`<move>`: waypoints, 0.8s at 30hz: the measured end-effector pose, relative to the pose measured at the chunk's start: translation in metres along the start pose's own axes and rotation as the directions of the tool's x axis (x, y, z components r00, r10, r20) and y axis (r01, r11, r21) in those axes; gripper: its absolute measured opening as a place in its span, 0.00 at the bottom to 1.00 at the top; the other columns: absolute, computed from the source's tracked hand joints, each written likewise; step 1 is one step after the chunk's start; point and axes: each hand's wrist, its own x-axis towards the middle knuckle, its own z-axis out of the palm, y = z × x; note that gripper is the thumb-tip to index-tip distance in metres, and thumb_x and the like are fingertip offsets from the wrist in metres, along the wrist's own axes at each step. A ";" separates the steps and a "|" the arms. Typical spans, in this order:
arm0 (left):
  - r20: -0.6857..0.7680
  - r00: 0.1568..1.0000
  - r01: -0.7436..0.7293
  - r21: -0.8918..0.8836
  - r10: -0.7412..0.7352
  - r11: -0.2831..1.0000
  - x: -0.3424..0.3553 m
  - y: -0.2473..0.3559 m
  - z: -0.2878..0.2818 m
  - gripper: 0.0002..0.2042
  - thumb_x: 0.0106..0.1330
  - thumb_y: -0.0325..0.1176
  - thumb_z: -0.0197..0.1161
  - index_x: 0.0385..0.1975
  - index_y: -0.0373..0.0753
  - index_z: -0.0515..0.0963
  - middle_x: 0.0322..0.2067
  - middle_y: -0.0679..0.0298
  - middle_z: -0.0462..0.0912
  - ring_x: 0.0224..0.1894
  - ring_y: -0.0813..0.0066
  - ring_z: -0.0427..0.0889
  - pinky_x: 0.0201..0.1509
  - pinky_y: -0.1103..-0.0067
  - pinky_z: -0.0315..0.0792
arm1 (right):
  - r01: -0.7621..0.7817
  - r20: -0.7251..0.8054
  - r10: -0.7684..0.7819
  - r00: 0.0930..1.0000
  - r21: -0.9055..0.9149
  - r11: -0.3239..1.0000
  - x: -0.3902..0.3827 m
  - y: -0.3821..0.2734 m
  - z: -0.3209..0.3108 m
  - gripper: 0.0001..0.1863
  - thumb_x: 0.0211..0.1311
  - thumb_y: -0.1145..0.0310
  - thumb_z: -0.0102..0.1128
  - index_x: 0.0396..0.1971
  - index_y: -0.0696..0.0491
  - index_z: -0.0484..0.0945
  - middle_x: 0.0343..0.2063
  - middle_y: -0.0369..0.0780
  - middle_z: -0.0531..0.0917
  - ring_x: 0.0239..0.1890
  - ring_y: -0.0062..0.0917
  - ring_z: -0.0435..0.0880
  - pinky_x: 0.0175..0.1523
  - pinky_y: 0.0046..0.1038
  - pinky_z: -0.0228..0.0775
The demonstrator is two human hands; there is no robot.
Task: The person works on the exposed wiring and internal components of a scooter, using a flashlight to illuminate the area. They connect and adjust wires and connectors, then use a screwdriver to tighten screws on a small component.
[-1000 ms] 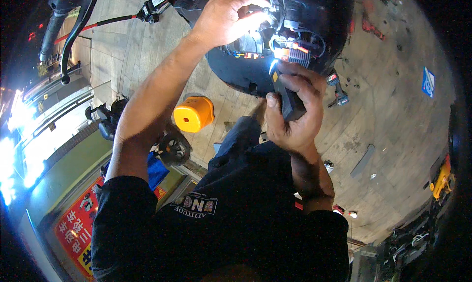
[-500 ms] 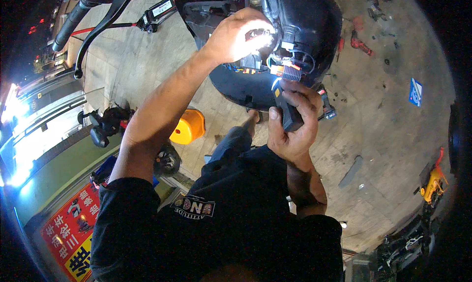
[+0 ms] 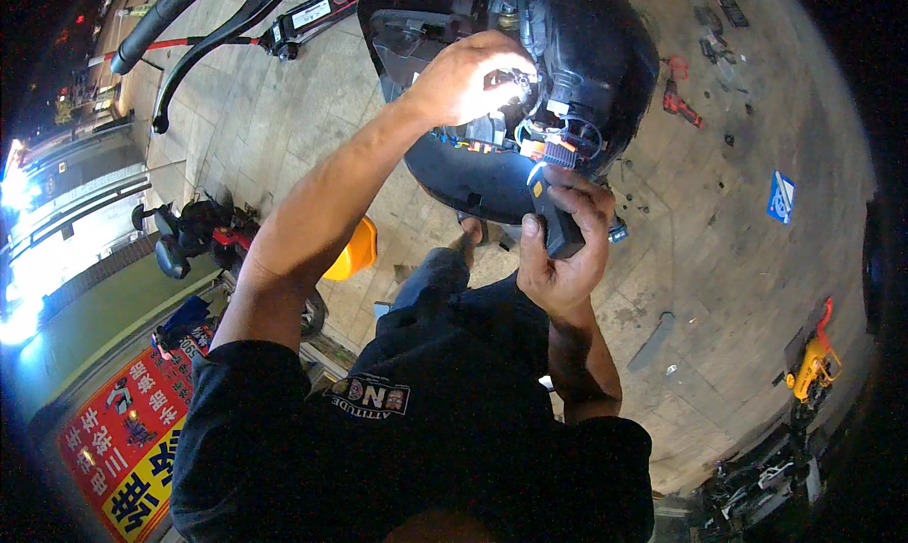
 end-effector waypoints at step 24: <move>0.038 0.985 0.171 -0.106 -0.168 0.980 -0.001 0.006 -0.006 0.17 0.51 0.22 0.66 0.43 0.43 0.83 0.45 0.61 0.81 0.30 0.73 0.78 0.38 0.79 0.76 | -0.156 -0.307 0.171 0.936 0.073 0.985 -0.055 0.001 -0.053 0.23 0.51 0.79 0.66 0.49 0.59 0.71 0.48 0.48 0.76 0.49 0.36 0.77 0.54 0.34 0.70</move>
